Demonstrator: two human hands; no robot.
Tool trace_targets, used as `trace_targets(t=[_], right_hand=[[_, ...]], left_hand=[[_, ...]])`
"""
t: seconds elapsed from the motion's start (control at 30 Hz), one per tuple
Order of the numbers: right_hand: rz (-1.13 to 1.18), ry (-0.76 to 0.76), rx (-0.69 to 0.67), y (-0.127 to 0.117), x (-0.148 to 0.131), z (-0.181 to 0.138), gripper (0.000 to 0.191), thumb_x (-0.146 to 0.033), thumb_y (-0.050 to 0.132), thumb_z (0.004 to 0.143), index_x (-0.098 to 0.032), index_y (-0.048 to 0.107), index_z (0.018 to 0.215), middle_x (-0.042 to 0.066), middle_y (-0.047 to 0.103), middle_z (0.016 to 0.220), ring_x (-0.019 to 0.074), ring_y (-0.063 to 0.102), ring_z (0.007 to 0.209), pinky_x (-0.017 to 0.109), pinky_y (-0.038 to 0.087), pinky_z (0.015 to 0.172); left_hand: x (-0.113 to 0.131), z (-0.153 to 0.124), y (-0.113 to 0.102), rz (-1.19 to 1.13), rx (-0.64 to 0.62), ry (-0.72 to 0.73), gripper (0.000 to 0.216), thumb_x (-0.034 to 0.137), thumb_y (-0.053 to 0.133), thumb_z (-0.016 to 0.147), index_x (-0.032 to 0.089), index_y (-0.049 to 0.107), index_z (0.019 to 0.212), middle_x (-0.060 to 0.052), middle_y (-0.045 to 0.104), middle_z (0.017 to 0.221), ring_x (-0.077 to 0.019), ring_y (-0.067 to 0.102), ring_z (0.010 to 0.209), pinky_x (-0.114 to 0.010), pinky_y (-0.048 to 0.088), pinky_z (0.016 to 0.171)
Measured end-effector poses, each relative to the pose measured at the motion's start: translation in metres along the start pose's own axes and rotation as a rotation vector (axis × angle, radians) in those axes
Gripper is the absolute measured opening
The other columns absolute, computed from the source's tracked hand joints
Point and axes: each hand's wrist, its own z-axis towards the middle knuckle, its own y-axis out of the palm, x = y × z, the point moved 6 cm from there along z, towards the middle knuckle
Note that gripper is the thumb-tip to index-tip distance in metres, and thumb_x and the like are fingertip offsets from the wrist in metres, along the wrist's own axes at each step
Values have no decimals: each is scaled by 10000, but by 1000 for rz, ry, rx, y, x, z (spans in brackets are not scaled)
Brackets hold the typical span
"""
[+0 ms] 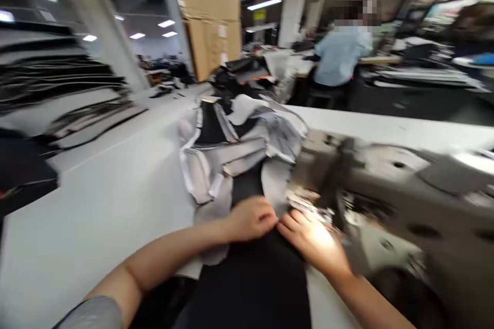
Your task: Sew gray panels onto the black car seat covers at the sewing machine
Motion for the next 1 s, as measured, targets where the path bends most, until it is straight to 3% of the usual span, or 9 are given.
trace_targets(t=[0.07, 0.17, 0.27, 0.4, 0.53, 0.63, 0.8, 0.93, 1.0], right_hand=[[-35, -44, -121, -1, -5, -12, 207, -171, 477, 932, -200, 611, 777, 36, 577, 735, 167, 519, 705, 314, 387, 651], [-103, 100, -227, 4, -7, -16, 199, -99, 449, 908, -164, 636, 879, 56, 626, 822, 178, 561, 722, 308, 391, 646], [-129, 283, -326, 9, -15, -28, 358, -49, 402, 886, -114, 570, 1196, 137, 628, 1146, 164, 601, 694, 293, 402, 574], [-60, 384, -422, 7, -23, -45, 504, -65, 364, 874, -125, 427, 1370, 165, 436, 1416, 139, 597, 597, 292, 367, 465], [55, 371, -403, 0, -20, -46, 511, -111, 412, 846, -117, 448, 1356, 113, 428, 1435, 161, 635, 762, 279, 417, 520], [58, 417, -411, -3, -17, -44, 587, -149, 466, 794, -90, 417, 1376, 145, 394, 1452, 158, 617, 680, 291, 398, 475], [32, 409, -436, -1, -22, -38, 545, -130, 411, 830, -100, 417, 1375, 195, 438, 1404, 154, 592, 599, 277, 316, 387], [1, 403, -420, 5, -23, -30, 573, -101, 370, 845, -78, 344, 1417, 262, 433, 1380, 177, 600, 602, 282, 365, 424], [3, 404, -414, 6, -23, -26, 631, -168, 446, 824, -50, 308, 1428, 309, 409, 1373, 194, 602, 605, 299, 397, 459]], left_hand=[[-19, 8, -5, 105, 43, -66, 190, 194, 437, 923, 162, 610, 995, -64, 631, 1022, -194, 567, 977, -310, 449, 876], [-33, 25, -3, 244, -94, 0, 204, 213, 512, 891, 179, 575, 1083, -75, 599, 1111, -219, 546, 1052, -337, 448, 888], [-32, 36, -3, 325, -200, 147, 293, 308, 581, 871, 178, 566, 1134, -68, 617, 1097, -223, 578, 1014, -330, 460, 840], [-23, 43, -1, 460, -130, 311, 261, 275, 589, 859, 182, 607, 1103, -63, 651, 1021, -236, 588, 976, -350, 442, 814], [-16, 42, 4, 468, 31, 388, 238, 110, 491, 861, 178, 658, 1017, -50, 673, 955, -208, 594, 900, -340, 439, 792], [-16, 41, 0, 348, 132, 377, 235, 158, 461, 906, 194, 684, 973, -42, 676, 934, -187, 590, 888, -317, 444, 797], [-12, 44, 0, 359, 69, 421, 251, 154, 460, 906, 214, 702, 927, -25, 682, 890, -191, 582, 819, -326, 437, 737], [1, 47, 5, 430, 75, 520, 259, 106, 442, 881, 171, 692, 857, -53, 674, 808, -201, 597, 796, -332, 444, 749], [7, 49, 7, 445, 111, 567, 280, 71, 418, 873, 151, 686, 885, -70, 676, 817, -201, 610, 816, -326, 452, 752]])
